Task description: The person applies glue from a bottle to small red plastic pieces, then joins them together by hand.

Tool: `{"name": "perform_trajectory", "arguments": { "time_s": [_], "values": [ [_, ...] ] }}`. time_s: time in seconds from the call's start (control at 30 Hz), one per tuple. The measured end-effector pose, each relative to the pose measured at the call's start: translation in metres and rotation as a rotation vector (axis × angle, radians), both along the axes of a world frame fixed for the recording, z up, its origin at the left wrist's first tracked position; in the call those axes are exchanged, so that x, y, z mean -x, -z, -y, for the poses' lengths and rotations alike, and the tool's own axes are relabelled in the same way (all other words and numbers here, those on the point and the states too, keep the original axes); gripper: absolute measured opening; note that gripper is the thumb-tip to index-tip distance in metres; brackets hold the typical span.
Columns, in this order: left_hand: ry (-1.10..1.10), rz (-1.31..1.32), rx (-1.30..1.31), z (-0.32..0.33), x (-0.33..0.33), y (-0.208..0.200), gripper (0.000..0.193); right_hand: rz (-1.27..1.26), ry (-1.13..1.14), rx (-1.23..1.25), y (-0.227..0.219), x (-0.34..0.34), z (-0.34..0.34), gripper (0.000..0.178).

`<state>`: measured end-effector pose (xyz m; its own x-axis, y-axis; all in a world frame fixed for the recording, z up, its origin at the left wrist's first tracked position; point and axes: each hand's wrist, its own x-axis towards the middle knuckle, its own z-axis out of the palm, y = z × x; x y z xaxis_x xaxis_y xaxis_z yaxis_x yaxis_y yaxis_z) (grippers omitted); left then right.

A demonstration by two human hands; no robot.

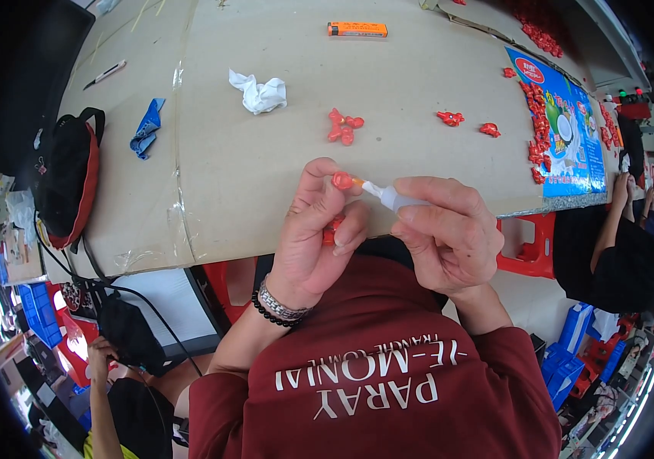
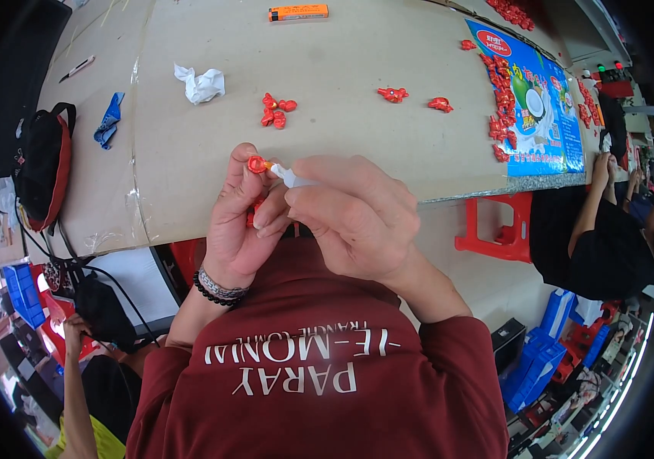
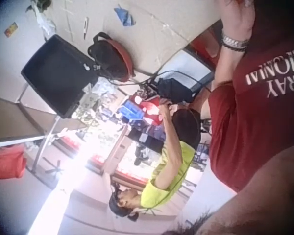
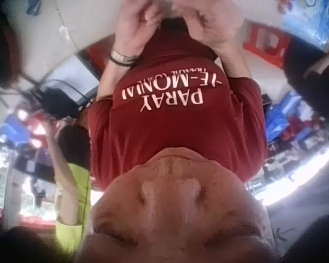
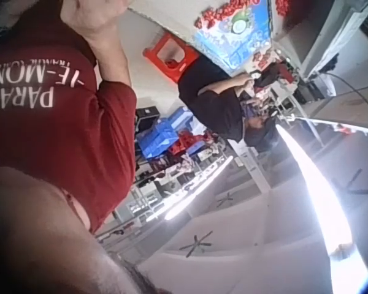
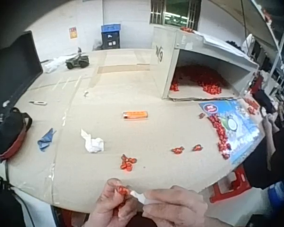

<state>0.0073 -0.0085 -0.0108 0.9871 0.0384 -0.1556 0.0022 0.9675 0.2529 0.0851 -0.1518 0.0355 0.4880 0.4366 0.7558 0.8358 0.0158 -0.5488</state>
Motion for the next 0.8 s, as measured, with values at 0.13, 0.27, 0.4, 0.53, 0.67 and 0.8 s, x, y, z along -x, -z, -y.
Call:
{"name": "perform_trajectory", "arguments": {
  "time_s": [0.13,0.27,0.4,0.53,0.67,0.8],
  "values": [
    [-0.02,-0.016,-0.039,0.0009,-0.0002,-0.0029,0.012,0.006,-0.001,-0.004,-0.0002,0.0,0.0002,0.029],
    [-0.034,-0.01,-0.062,0.0,0.0011,-0.0024,0.013,0.005,-0.002,-0.007,0.0002,0.0005,-0.0005,0.03],
    [-0.044,-0.005,-0.06,0.0002,0.0012,-0.0027,0.013,0.01,0.006,0.004,-0.0011,0.0008,0.0009,0.03],
    [-0.053,0.01,-0.083,-0.0004,0.0021,-0.0012,0.013,0.01,0.007,0.01,-0.0015,0.0015,0.0013,0.03],
    [-0.069,0.014,-0.114,-0.0005,0.0028,-0.0015,0.013,0.038,0.011,0.003,0.0,0.0012,0.0014,0.03],
    [-0.076,0.018,-0.119,-0.0002,0.0029,-0.002,0.012,0.037,0.009,0.008,-0.0011,0.0019,0.0024,0.03]
  ]
}}
